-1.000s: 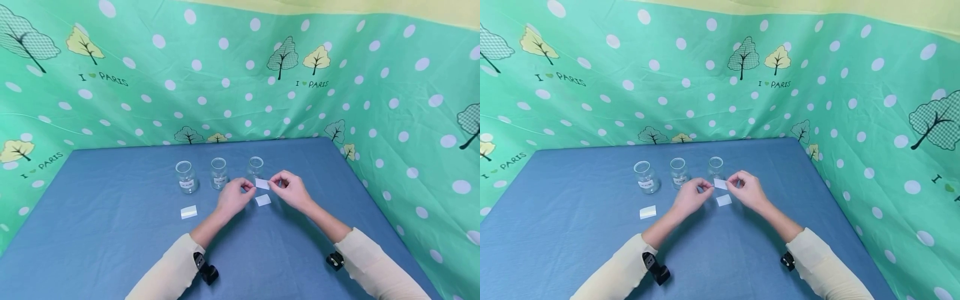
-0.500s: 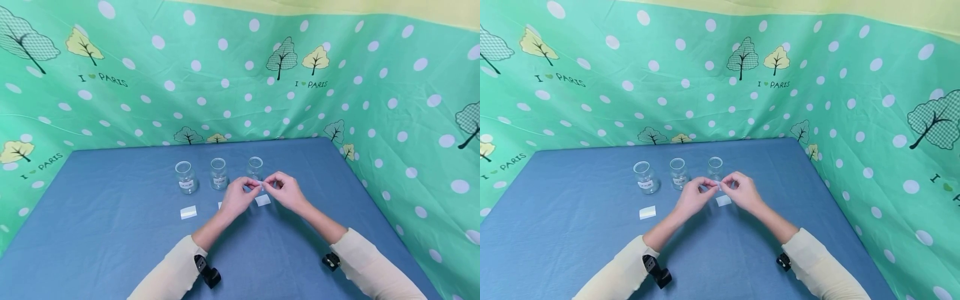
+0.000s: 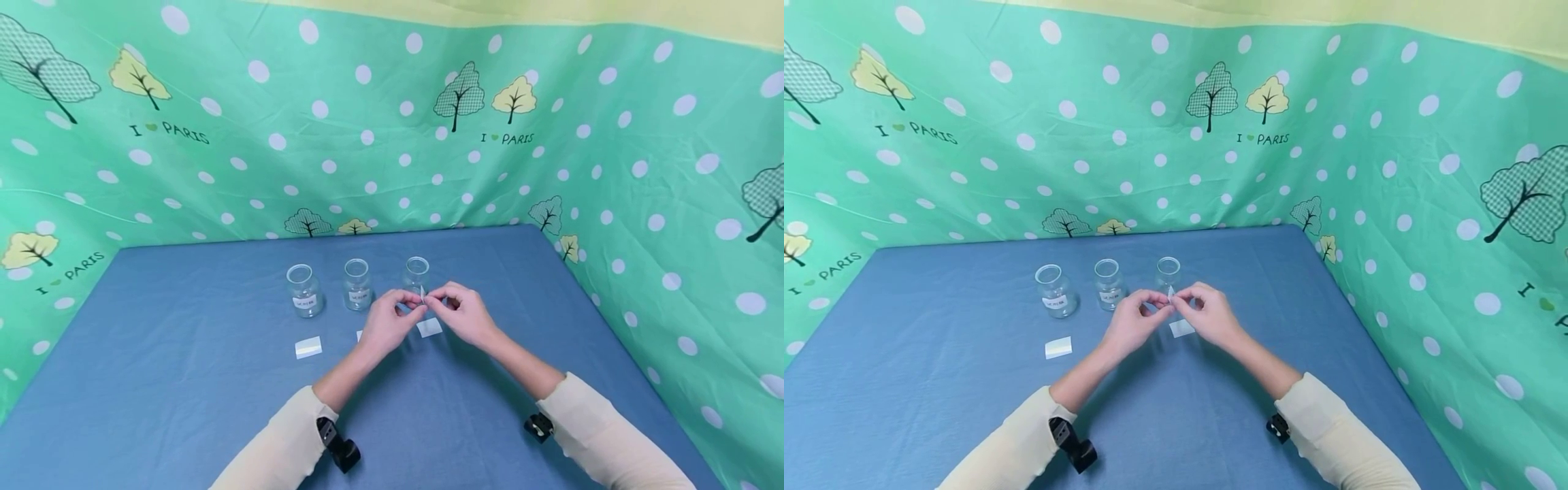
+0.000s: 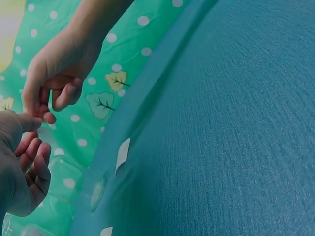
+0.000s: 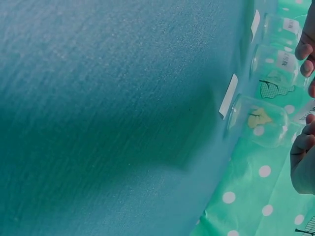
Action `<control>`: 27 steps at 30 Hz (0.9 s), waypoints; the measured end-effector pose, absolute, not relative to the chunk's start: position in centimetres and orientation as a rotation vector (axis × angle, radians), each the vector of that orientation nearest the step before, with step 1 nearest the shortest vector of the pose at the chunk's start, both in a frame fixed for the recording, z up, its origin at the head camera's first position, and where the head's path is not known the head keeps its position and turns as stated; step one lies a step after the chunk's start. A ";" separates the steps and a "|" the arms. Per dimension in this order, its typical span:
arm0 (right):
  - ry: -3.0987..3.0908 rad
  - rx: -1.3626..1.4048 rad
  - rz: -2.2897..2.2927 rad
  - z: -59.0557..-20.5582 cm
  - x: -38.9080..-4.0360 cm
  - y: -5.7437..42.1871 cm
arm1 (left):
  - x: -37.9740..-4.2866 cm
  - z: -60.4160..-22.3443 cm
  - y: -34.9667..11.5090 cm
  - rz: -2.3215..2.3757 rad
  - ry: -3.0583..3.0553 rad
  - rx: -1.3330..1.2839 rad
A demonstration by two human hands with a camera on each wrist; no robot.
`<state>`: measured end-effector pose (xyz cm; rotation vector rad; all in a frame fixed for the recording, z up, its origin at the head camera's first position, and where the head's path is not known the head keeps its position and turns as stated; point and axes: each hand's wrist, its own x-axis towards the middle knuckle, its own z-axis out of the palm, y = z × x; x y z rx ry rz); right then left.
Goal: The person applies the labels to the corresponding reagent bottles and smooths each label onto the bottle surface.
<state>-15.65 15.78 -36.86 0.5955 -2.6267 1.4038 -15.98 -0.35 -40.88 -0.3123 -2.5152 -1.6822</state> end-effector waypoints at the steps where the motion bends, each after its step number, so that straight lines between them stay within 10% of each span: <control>1: -2.623 0.597 1.404 -36.8 -15.6 15.8 | -16.0 -40.9 -0.3 -1.689 -2.507 -0.312; 27: -2.572 0.395 1.487 -40.2 -17.9 17.1 | -16.6 -41.6 -0.7 -1.843 -2.430 -0.130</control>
